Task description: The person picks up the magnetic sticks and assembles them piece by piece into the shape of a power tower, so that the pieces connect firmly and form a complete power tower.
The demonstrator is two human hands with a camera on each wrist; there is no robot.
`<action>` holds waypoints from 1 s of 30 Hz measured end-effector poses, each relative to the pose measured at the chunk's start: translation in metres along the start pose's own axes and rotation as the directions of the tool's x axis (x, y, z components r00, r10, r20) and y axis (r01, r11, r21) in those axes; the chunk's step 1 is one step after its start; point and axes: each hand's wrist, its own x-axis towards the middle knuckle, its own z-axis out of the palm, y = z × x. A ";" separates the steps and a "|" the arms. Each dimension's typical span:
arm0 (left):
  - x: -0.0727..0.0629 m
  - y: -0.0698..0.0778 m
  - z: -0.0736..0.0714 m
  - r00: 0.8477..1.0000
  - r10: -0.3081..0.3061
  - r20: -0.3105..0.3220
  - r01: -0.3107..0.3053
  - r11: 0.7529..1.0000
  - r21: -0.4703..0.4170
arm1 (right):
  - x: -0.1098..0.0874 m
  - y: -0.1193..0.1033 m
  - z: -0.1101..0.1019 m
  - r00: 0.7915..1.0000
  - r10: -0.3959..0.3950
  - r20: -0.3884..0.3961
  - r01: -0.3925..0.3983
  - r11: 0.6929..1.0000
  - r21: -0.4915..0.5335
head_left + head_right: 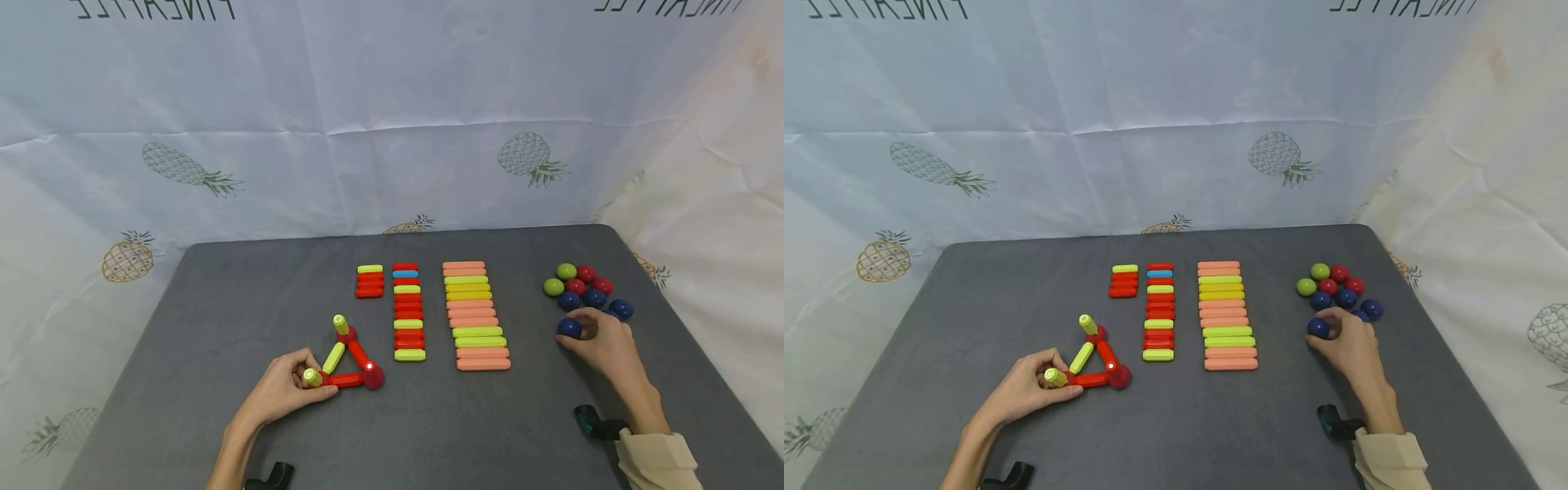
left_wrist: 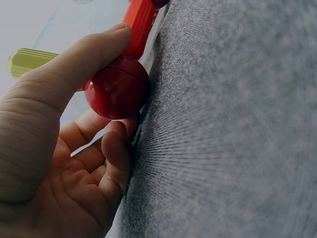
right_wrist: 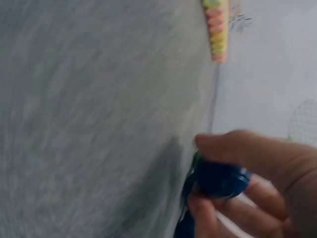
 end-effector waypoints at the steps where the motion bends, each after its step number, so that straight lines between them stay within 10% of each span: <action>1: 0.000 0.000 0.000 1.000 0.000 0.000 0.000 1.000 -0.004 | 0.000 -0.002 0.000 1.000 -0.013 -0.013 0.013 1.000 0.025; 16: 0.000 0.000 0.001 0.998 0.061 0.005 -0.061 0.998 -0.023 | -0.004 -0.083 0.007 0.968 -0.216 -0.129 0.249 0.895 0.371; 30: 0.001 0.000 0.004 0.997 0.073 0.018 -0.073 0.997 0.019 | 0.000 -0.189 0.050 0.901 -0.431 0.041 0.331 0.747 0.577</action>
